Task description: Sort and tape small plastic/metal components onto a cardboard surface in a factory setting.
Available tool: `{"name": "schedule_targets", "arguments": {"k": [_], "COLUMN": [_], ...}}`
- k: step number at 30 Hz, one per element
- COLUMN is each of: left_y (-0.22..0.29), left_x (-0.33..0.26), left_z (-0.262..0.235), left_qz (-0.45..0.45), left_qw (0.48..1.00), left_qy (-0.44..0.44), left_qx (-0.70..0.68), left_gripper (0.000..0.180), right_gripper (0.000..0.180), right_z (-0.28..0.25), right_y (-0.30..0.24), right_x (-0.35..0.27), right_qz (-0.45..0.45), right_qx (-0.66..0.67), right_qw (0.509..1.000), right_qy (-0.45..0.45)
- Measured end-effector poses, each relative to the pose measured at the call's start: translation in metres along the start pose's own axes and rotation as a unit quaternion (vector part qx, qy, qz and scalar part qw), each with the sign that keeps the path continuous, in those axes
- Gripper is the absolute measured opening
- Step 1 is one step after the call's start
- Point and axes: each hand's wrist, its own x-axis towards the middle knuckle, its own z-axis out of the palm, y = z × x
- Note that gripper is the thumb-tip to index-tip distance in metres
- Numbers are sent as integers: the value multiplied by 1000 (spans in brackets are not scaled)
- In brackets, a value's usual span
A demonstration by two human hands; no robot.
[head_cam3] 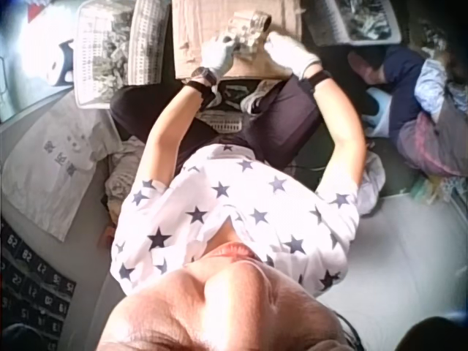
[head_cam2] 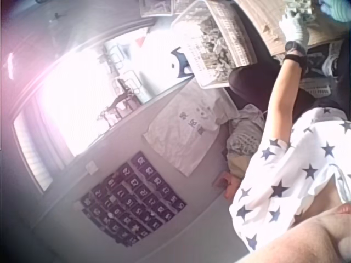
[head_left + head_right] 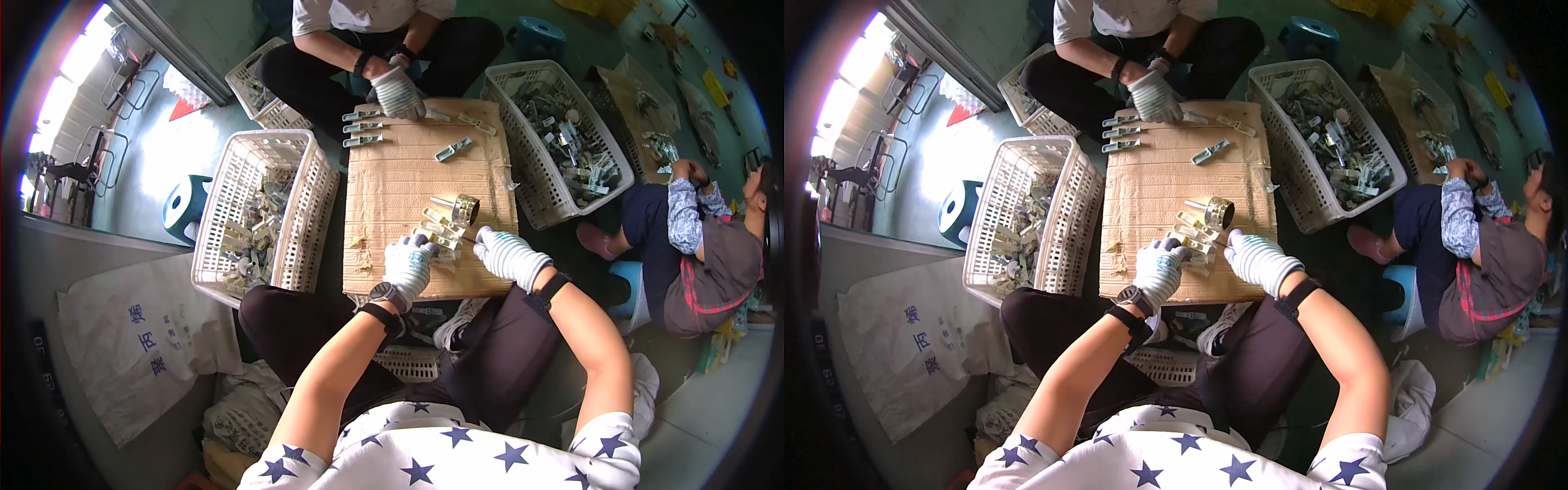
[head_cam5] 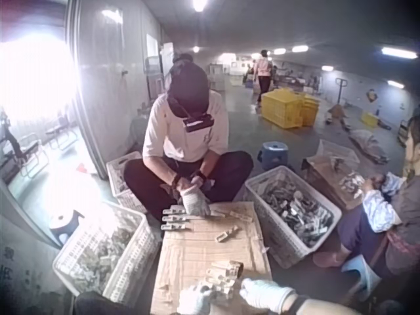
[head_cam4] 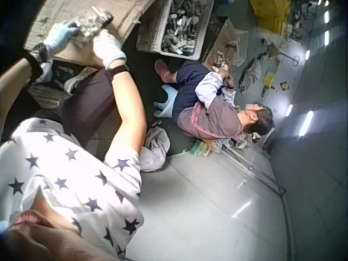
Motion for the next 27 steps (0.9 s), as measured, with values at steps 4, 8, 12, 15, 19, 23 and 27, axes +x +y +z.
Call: {"name": "schedule_targets", "arguments": {"k": [4,8,12,15,19,23,27], "left_y": [1,0,-1,-2,-4,-5,-6], "left_x": [-6,-7,-9,-7,-8,-8,-9], "left_z": [0,9,8,6,7,8,7], "left_qz": [5,5,-2,-9,-5,34,28], "left_qw": [1000,1000,1000,999,1000,999,999], "left_qy": [8,25,10,-12,-11,3,-24], "left_qx": [-10,-13,-27,-34,-26,-2,21], "left_gripper": [33,33,32,31,29,19,22], "right_gripper": [27,21,19,18,17,17,19], "right_z": [9,29,40,39,42,43,35], "right_y": [-16,-20,-26,-36,-47,-41,-39], "right_x": [14,28,29,24,17,13,4], "right_qz": [-53,-67,-65,-78,-69,-91,-75], "right_qx": [-31,-95,-117,-168,-190,-225,-191], "right_qw": [998,993,990,981,977,966,979], "right_qy": [-16,1,40,60,72,89,15]}}
